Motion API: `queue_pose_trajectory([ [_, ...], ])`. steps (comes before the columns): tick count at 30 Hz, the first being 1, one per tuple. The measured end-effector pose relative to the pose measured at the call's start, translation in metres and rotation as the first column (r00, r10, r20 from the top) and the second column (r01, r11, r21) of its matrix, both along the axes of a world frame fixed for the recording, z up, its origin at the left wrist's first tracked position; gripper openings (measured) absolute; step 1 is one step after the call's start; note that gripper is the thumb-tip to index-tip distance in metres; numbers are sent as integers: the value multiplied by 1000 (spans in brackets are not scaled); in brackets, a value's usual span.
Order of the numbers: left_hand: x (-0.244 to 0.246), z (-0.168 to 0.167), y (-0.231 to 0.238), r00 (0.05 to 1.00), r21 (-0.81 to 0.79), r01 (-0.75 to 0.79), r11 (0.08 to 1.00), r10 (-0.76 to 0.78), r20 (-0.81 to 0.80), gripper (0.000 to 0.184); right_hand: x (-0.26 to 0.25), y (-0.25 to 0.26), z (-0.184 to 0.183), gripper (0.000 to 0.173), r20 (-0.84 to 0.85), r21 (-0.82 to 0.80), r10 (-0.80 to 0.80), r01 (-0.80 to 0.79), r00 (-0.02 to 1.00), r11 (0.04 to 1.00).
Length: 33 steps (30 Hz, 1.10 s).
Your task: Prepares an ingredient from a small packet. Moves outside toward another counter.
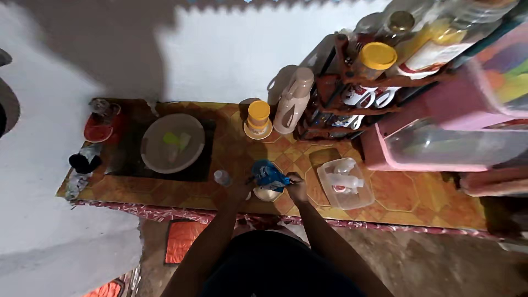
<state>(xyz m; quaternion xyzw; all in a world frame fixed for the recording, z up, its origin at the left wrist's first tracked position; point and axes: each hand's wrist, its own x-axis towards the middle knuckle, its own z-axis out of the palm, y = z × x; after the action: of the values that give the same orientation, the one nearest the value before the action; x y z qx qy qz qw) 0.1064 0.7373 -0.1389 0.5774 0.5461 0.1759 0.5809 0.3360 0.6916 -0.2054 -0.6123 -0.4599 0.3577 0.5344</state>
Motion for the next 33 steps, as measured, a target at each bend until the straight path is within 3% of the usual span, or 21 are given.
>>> queue_pose_trajectory([
  [3,-2,1,3,993,13,95,995,-94,-68,41,3,-3,-8,8,59,29,12,-14,998,999],
  [10,-2,-7,7,994,13,110,994,-110,-8,39,-10,-12,0,6,109,-2,-57,58,992,998],
  [14,-7,-17,11,985,91,170,981,-168,-33,39,-9,-14,4,4,136,2,-64,64,989,998],
  [18,1,-7,7,985,18,163,987,-161,-69,44,-18,-14,12,5,192,-79,-71,87,979,993],
  [33,9,-4,11,991,42,111,993,-108,-75,42,-16,-9,21,10,218,-151,-23,56,976,987],
])
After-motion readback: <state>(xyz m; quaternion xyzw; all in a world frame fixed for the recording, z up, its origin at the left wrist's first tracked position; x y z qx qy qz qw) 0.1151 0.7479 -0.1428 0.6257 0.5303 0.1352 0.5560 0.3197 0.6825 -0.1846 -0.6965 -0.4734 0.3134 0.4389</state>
